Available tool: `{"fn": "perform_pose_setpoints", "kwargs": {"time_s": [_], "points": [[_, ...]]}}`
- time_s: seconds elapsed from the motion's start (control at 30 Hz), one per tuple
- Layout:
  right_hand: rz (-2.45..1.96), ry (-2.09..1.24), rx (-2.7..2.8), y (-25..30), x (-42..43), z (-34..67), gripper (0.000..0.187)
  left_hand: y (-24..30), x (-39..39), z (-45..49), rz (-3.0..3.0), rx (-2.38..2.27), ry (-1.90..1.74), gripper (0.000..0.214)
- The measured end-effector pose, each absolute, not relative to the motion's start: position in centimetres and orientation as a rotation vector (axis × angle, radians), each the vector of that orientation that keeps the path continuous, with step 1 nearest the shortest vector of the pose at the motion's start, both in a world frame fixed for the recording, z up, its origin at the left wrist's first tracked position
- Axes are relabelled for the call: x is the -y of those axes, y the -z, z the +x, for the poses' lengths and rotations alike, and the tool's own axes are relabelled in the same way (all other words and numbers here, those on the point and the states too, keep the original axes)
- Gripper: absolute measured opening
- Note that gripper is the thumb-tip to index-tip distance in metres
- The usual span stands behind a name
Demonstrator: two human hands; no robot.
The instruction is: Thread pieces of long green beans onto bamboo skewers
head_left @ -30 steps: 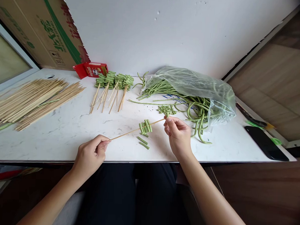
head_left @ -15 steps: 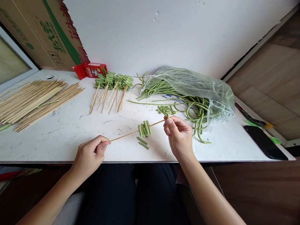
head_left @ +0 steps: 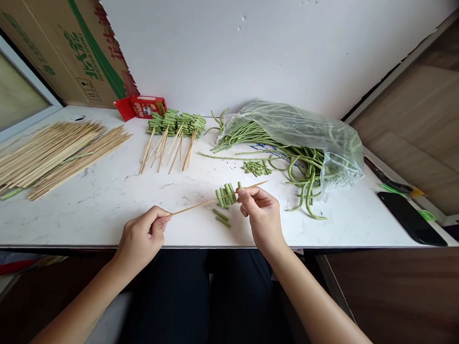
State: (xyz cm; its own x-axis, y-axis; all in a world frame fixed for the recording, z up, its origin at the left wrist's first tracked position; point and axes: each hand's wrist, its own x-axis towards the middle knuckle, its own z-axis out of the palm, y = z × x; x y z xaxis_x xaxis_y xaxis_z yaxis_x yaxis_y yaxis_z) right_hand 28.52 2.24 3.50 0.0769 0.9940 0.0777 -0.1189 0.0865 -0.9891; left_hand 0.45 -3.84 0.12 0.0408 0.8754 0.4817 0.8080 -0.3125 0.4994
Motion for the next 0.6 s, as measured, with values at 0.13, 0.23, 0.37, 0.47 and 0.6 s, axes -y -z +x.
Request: {"fn": "perform_pose_setpoints", "kwargs": {"time_s": [0.13,0.23,0.37,0.47,0.6], "points": [[-1.071,-1.081,1.175,-3.0,-2.3,28.3,0.034,-0.1,3.8,0.4,2.220,-1.761,-1.140,0.020],[-1.089,-1.096,1.186,-2.5,-2.4,28.3,0.035,-0.2,3.7,0.5,2.229,-1.759,-1.138,0.020],[-1.116,-1.142,1.150,-2.2,-2.5,28.3,0.036,-0.2,3.8,0.6,2.206,-1.776,-1.109,0.022],[-1.132,-1.146,1.160,-2.2,-2.7,28.5,0.039,-0.3,3.8,0.7,2.164,-1.801,-1.111,0.024],[-1.176,-1.044,1.282,-2.5,-3.2,29.3,0.049,-0.4,3.8,0.9,2.127,-1.828,-1.135,0.024]]}}
